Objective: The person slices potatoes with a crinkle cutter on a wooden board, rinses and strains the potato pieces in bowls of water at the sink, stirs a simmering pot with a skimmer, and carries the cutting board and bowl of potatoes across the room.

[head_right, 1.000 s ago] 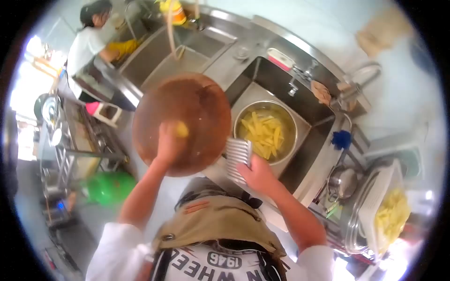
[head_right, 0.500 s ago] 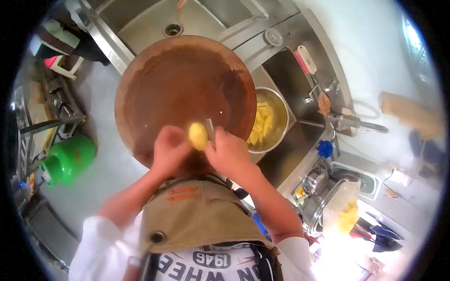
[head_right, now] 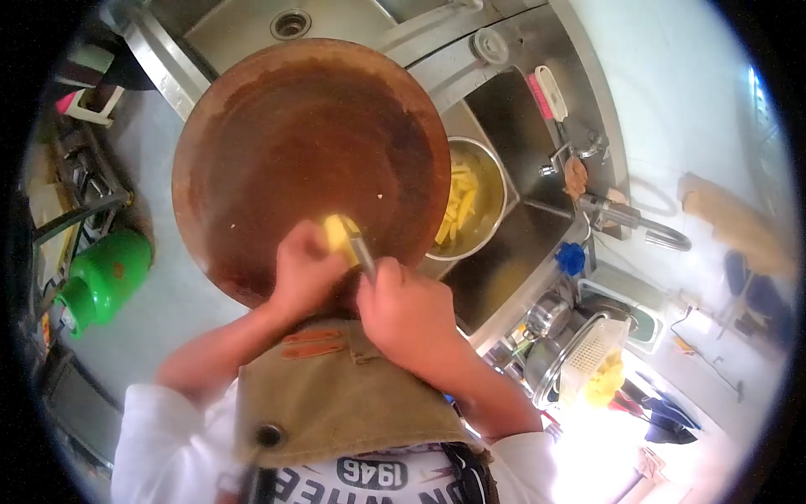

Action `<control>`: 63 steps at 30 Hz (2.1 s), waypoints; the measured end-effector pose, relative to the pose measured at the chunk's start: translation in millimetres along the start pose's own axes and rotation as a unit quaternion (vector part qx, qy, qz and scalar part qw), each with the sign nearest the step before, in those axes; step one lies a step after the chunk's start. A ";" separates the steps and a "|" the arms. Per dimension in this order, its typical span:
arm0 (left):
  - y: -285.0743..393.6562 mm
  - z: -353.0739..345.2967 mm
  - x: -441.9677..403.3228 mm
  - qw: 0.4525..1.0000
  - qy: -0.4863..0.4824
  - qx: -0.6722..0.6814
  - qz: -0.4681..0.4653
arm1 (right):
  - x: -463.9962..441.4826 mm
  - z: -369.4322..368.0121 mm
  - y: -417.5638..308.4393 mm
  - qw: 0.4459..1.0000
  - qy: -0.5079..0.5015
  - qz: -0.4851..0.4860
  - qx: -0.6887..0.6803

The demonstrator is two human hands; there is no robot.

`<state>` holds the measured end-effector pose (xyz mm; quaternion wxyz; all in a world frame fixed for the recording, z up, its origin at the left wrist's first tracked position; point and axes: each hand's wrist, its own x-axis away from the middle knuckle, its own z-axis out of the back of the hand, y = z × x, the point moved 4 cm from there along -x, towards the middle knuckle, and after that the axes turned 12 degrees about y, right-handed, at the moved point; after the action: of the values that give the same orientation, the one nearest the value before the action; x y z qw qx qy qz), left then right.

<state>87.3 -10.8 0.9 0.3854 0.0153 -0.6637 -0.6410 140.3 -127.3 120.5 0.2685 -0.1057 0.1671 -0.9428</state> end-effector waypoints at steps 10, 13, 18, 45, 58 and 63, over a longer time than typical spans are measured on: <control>2.6 -3.2 -1.7 1.000 0.014 -0.016 0.008 | -0.7 -7.0 -5.8 0.999 -0.026 0.037 0.003; -5.3 -3.5 -2.5 1.000 0.012 -0.001 -0.006 | -2.8 -9.2 -7.2 0.998 -0.029 0.055 -0.007; -7.6 -1.4 -3.5 0.999 0.011 -0.004 -0.037 | -3.9 -12.8 -13.1 0.996 -0.053 0.064 0.029; 25.1 6.1 -0.7 0.952 0.021 -0.097 -0.288 | -10.1 -7.2 60.7 0.984 -0.003 -0.147 -0.102; 29.2 52.6 -2.4 0.941 -0.026 -0.310 -0.132 | 6.5 -47.1 24.7 0.998 0.023 -0.015 -0.064; 28.5 65.9 24.5 0.873 0.005 -0.327 -0.361 | 15.7 -46.9 15.7 0.998 0.038 0.026 -0.044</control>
<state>48.6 37.0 45.4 0.1136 0.1298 -0.3623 -0.9160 121.0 -136.2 73.2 0.2813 -0.0771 0.2215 -0.9305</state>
